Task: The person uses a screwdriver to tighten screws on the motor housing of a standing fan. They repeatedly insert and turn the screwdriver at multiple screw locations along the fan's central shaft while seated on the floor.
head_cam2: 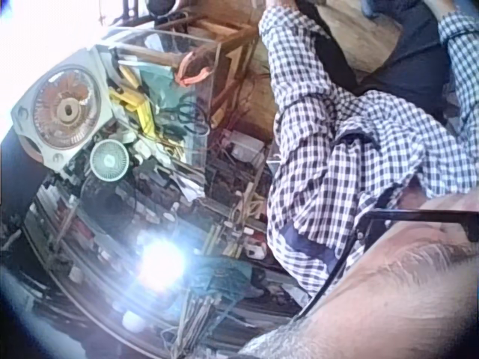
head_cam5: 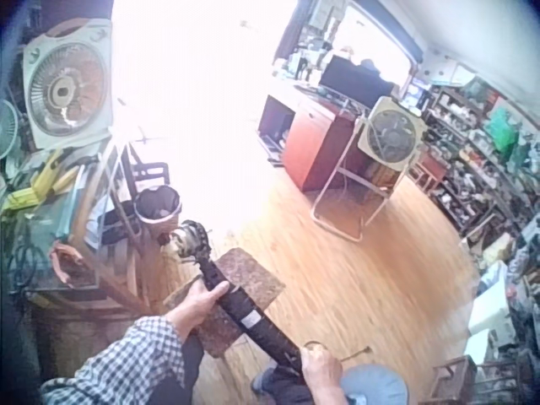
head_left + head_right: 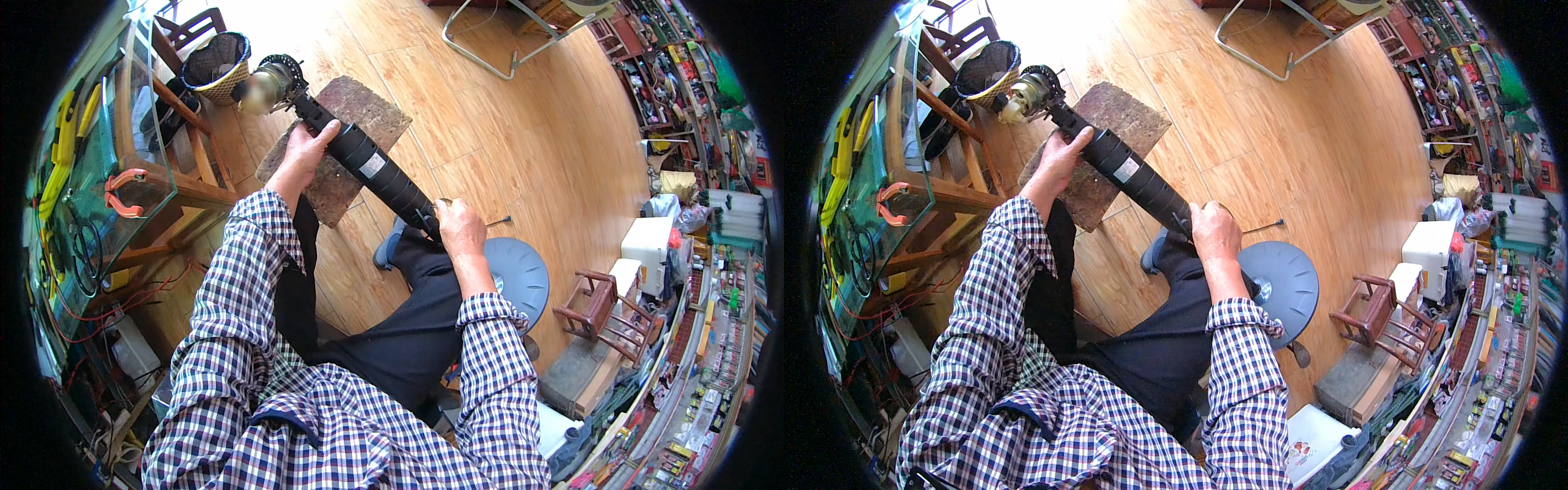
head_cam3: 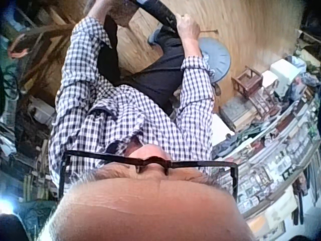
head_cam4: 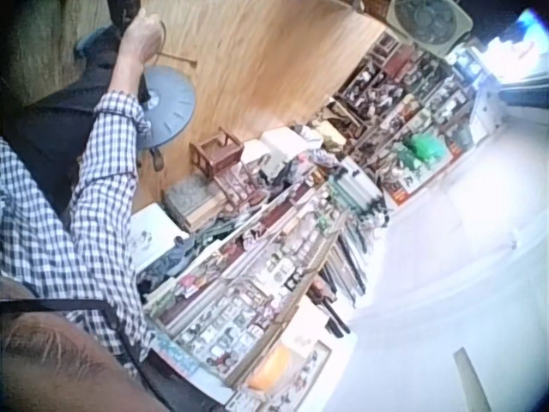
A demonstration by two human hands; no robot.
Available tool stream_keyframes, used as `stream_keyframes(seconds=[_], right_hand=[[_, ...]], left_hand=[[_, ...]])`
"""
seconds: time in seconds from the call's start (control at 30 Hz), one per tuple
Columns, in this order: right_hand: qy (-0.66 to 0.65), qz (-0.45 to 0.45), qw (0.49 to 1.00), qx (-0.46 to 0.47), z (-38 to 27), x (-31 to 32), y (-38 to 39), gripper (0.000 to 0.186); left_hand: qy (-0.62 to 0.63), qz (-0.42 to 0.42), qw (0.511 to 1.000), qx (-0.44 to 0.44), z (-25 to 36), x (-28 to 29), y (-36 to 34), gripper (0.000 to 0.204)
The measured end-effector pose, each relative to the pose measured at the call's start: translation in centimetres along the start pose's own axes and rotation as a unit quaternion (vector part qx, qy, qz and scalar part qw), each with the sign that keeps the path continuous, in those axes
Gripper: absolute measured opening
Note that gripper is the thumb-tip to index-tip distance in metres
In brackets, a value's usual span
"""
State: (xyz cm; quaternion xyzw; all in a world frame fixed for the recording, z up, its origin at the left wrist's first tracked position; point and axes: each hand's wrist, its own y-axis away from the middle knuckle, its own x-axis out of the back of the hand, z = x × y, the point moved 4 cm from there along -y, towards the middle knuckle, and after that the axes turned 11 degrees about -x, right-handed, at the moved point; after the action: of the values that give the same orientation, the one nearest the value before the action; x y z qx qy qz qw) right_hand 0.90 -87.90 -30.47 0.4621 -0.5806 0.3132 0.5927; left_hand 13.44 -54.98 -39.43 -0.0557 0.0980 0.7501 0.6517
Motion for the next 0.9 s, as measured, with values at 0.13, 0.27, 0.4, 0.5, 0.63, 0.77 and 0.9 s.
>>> stream_keyframes(seconds=[0.13, 0.27, 0.4, 0.5, 0.63, 0.77, 0.9], right_hand=[[0.022, -0.02, 0.999, -0.038, -0.2, 0.5, 0.1, 0.044], [-0.029, -0.008, 0.999, -0.014, 0.5, 0.2, 0.6, 0.037], [-0.026, 0.006, 1.0, 0.001, 1.5, -0.7, 0.2, 0.04], [-0.006, 0.015, 1.0, -0.001, 1.6, -0.6, 0.1, 0.048], [-0.003, 0.003, 1.0, 0.006, 0.5, 0.0, 0.3, 0.044], [-0.054, 0.021, 0.998, 0.032, 1.0, -0.4, 0.5, 0.034], [-0.001, 0.024, 0.999, 0.046, 1.5, -0.8, 0.1, 0.042]], left_hand=[[-0.026, -0.004, 1.0, 0.012, 0.1, 0.4, -0.2, 0.056], [-0.011, -0.001, 1.0, 0.013, 0.4, 0.1, 0.0, 0.059], [0.007, 0.012, 1.0, 0.023, 0.4, -0.2, 0.2, 0.061], [-0.001, 0.005, 1.0, -0.005, 1.2, -0.5, 0.7, 0.06], [0.049, 0.0, 0.998, -0.033, 0.4, -0.2, 0.3, 0.06], [0.049, 0.0, 0.998, -0.035, 0.9, -0.5, 0.6, 0.06], [0.037, 0.004, 0.999, -0.015, 0.8, -0.6, 0.6, 0.056]])
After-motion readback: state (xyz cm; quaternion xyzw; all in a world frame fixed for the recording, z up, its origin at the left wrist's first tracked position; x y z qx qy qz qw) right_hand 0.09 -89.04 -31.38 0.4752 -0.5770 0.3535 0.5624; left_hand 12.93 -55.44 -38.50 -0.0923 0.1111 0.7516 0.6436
